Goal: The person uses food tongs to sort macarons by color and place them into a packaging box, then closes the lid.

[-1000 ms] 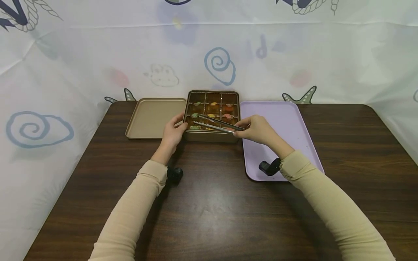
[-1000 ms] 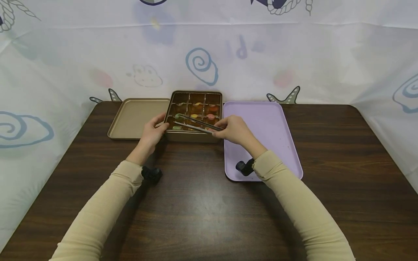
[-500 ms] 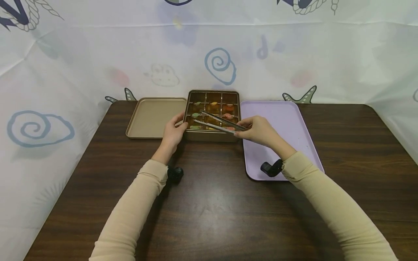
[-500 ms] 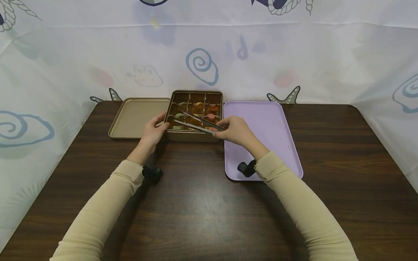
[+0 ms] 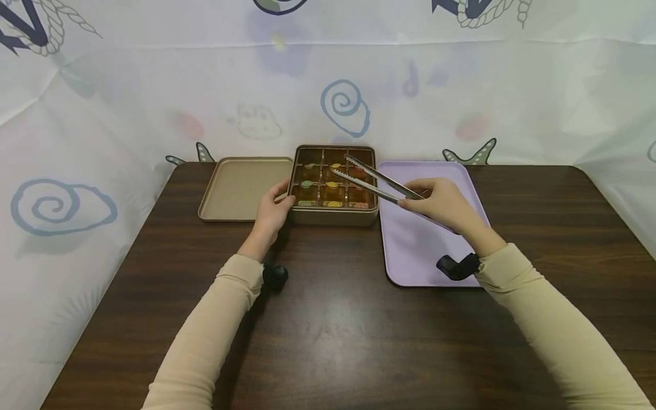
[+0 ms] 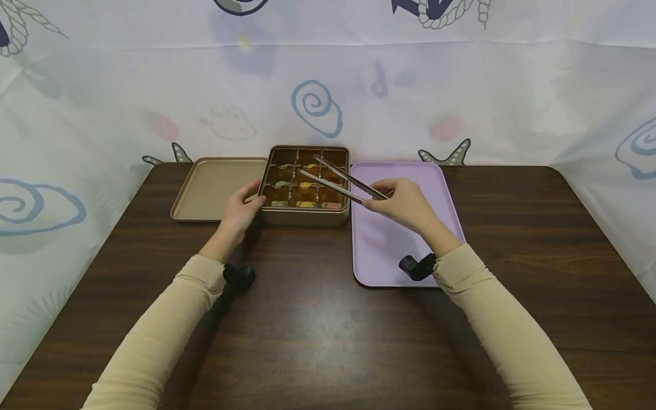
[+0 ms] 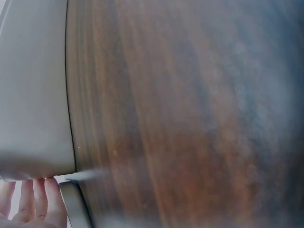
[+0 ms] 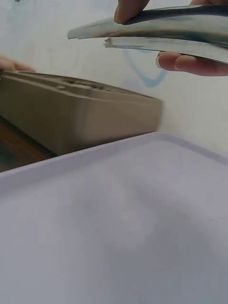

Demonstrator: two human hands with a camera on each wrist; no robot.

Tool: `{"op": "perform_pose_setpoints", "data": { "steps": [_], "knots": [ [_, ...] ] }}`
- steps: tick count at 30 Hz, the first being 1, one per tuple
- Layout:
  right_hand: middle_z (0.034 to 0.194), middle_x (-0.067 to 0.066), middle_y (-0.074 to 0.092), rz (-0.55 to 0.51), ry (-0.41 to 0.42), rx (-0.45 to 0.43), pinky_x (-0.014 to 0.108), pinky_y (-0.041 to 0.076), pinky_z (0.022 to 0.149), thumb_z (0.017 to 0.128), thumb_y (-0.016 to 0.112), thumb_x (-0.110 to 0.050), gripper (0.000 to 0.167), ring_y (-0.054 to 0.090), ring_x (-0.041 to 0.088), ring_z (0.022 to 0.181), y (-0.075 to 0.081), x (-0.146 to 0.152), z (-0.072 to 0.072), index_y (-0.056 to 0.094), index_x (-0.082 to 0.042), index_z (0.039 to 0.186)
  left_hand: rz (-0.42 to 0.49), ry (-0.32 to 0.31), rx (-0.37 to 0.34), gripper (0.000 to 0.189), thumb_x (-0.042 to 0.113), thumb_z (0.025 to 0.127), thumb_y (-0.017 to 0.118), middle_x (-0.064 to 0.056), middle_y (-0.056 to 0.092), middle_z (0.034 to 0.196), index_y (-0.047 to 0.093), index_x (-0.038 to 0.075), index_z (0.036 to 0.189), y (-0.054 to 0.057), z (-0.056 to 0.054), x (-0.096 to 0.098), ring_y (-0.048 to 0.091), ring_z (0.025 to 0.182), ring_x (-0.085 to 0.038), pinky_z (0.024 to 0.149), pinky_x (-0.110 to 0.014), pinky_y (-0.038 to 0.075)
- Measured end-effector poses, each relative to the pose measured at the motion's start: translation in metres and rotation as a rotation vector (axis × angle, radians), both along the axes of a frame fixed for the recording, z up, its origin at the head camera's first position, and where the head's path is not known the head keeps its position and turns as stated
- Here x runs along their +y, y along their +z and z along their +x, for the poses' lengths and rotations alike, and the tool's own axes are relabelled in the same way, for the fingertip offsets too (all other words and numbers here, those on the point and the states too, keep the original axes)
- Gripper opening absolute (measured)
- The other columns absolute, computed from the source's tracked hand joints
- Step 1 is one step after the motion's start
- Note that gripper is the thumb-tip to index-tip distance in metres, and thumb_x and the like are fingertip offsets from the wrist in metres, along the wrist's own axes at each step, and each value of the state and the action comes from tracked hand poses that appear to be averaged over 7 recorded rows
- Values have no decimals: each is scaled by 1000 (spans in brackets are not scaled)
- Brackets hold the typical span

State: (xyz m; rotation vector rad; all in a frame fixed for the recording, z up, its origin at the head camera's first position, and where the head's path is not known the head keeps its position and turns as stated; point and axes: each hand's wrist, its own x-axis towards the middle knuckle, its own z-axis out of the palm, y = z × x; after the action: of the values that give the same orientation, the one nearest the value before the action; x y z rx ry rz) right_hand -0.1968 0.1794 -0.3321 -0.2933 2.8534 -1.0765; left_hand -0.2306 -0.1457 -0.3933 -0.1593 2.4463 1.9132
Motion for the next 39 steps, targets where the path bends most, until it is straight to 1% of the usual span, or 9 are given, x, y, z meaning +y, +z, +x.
{"op": "perform_pose_setpoints", "data": {
  "steps": [6, 13, 17, 20, 22, 24, 27, 30, 39],
  "knots": [
    [127, 21, 60, 10, -86, -26, 32, 45, 79, 87, 67, -37, 55, 57, 29, 109, 10, 35, 11, 58, -5, 131, 6, 0, -1, 51, 13, 99, 48, -10, 35, 152, 35, 15, 149, 1, 2, 0, 38, 138, -30, 111, -46, 37],
    [127, 26, 57, 40, -197, -19, 23, 43, 72, 88, 64, -45, 65, 54, 30, 109, 8, 80, 21, 52, -4, 136, 9, 4, 6, 51, 13, 99, 48, -9, 36, 152, 36, 15, 149, 0, 1, 0, 39, 138, -30, 111, -46, 37],
    [123, 28, 60, 73, -252, 15, 19, 44, 66, 87, 64, -48, 67, 57, 11, 91, 1, 105, 25, 54, -2, 134, 6, 4, -1, 51, 14, 99, 48, -9, 36, 152, 36, 16, 149, -1, 1, -1, 39, 138, -29, 112, -46, 37],
    [123, 30, 59, 74, -292, 25, 18, 43, 63, 87, 63, -49, 68, 49, -7, 76, -4, 122, 27, 54, -1, 133, 3, 3, -4, 51, 14, 100, 48, -9, 36, 152, 35, 16, 149, -1, 1, -1, 39, 138, -30, 112, -46, 36],
    [123, 31, 59, 84, -321, 41, 18, 42, 61, 87, 63, -49, 68, 46, -12, 71, -8, 132, 29, 54, 0, 133, -1, 1, -4, 51, 14, 100, 48, -9, 35, 153, 35, 17, 149, -1, 1, -1, 38, 138, -29, 112, -46, 36],
    [123, 32, 58, 85, -348, 44, 21, 42, 61, 88, 61, -50, 69, 50, -5, 75, -12, 142, 30, 53, 1, 134, -2, 1, -2, 51, 14, 100, 48, -9, 35, 153, 35, 17, 149, 0, 1, 0, 38, 138, -29, 112, -46, 36],
    [124, 33, 57, 105, -399, 51, 25, 41, 64, 88, 59, -53, 70, 57, 18, 88, -19, 153, 32, 52, 0, 134, -6, -2, -5, 51, 15, 100, 47, -9, 35, 153, 35, 16, 149, 0, 1, 0, 37, 139, -29, 112, -46, 36],
    [127, 37, 52, 94, -427, 37, 32, 41, 69, 90, 57, -50, 71, 50, 42, 109, -25, 163, 34, 48, 3, 137, -6, -2, -7, 51, 15, 100, 47, -9, 34, 153, 35, 16, 149, 0, 1, 0, 37, 139, -29, 112, -46, 35],
    [127, 38, 50, 111, -500, 59, 35, 39, 70, 92, 57, -42, 66, 45, 51, 117, -42, 180, 35, 49, 7, 135, 3, 2, -5, 50, 14, 100, 47, -9, 35, 152, 35, 15, 149, 1, 2, 1, 37, 139, -29, 112, -46, 36]
  ]
}}
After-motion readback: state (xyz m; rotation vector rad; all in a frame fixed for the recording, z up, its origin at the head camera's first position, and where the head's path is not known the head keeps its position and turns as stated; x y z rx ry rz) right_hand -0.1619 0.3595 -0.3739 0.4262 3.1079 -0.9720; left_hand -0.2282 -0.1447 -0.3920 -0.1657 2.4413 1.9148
